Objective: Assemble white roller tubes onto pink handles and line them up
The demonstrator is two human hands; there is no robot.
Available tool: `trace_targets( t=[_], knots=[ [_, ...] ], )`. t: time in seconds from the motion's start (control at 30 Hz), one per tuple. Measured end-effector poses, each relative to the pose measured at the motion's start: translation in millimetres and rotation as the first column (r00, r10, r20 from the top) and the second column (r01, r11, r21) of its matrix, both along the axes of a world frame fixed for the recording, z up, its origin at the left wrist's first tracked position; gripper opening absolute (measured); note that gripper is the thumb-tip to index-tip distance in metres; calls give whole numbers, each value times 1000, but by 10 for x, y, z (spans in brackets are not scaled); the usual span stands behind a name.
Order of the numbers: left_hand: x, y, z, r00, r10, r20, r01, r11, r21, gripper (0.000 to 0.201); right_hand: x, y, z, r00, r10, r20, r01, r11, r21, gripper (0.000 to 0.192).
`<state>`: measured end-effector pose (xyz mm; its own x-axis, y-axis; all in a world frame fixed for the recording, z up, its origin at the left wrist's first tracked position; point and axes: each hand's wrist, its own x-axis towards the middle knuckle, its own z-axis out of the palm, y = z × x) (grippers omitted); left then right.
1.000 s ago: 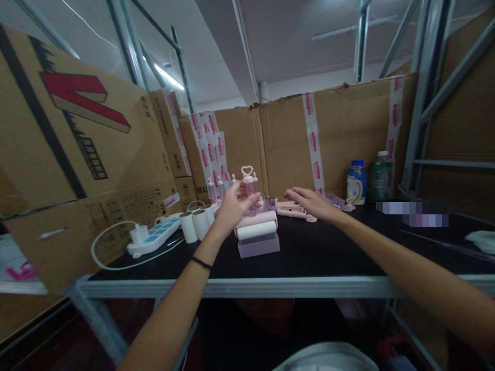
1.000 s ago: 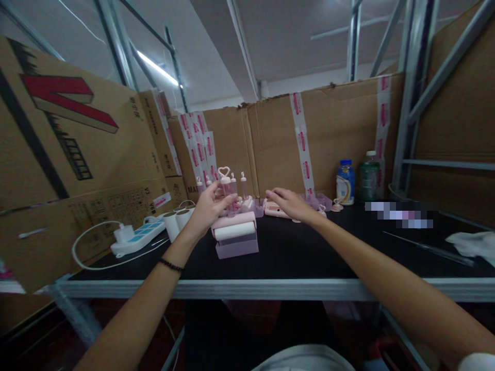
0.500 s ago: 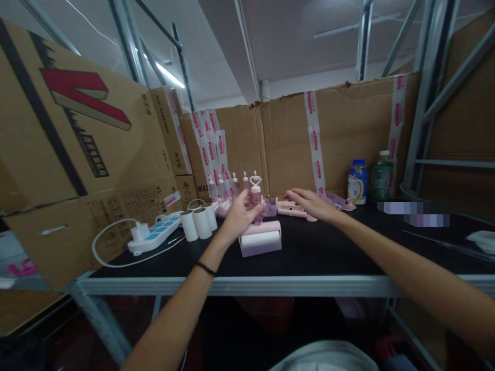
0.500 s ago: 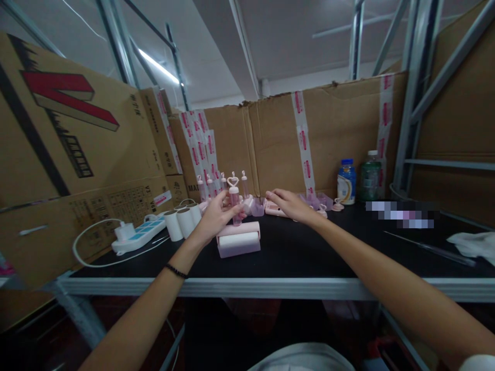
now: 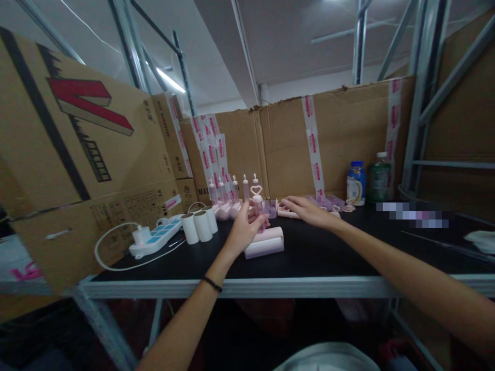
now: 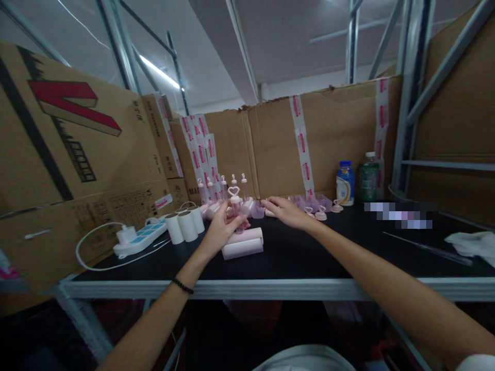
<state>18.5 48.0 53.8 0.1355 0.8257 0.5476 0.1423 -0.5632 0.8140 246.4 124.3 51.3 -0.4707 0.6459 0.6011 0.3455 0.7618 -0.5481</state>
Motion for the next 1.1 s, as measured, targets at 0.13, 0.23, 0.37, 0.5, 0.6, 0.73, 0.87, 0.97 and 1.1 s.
trace_targets(
  t=[0.13, 0.23, 0.37, 0.5, 0.6, 0.73, 0.87, 0.97, 1.1],
  knots=[
    [-138, 25, 71, 992, -101, -80, 102, 995, 10, 49, 4, 5, -4, 1000, 2, 0, -2, 1000, 4, 54],
    [-291, 25, 154, 952, -245, -184, 244, 969, -27, 49, 19, -3, 4, 1000, 7, -2, -7, 1000, 8, 53],
    [-411, 22, 175, 960, -230, -162, 229, 973, -22, 57, 21, -10, 6, 1000, 12, 3, -12, 1000, 8, 51],
    [-346, -68, 128, 952, -212, -220, 201, 977, -69, 59, 0, -36, -3, 999, 41, 2, -41, 999, -4, 49],
    [-226, -226, 81, 920, -145, -364, 127, 989, -74, 70, -14, -55, -21, 998, 63, -4, -63, 998, -7, 46],
    [-102, -385, -20, 770, 34, -637, 14, 997, 70, 48, -32, -34, -70, 997, 76, -7, -76, 997, -8, 43],
    [-76, -378, -110, 771, 104, -628, -18, 990, 143, 39, -55, 36, -160, 997, 75, 9, -76, 997, 32, 38],
    [-137, -342, -145, 772, 123, -624, -29, 987, 159, 36, -85, 108, -228, 996, 35, 80, -43, 993, 107, 29],
    [-382, -324, -208, 674, 297, -677, -154, 952, 264, 33, -196, 276, -221, 950, -130, 284, 43, 955, 293, 24]
  ],
)
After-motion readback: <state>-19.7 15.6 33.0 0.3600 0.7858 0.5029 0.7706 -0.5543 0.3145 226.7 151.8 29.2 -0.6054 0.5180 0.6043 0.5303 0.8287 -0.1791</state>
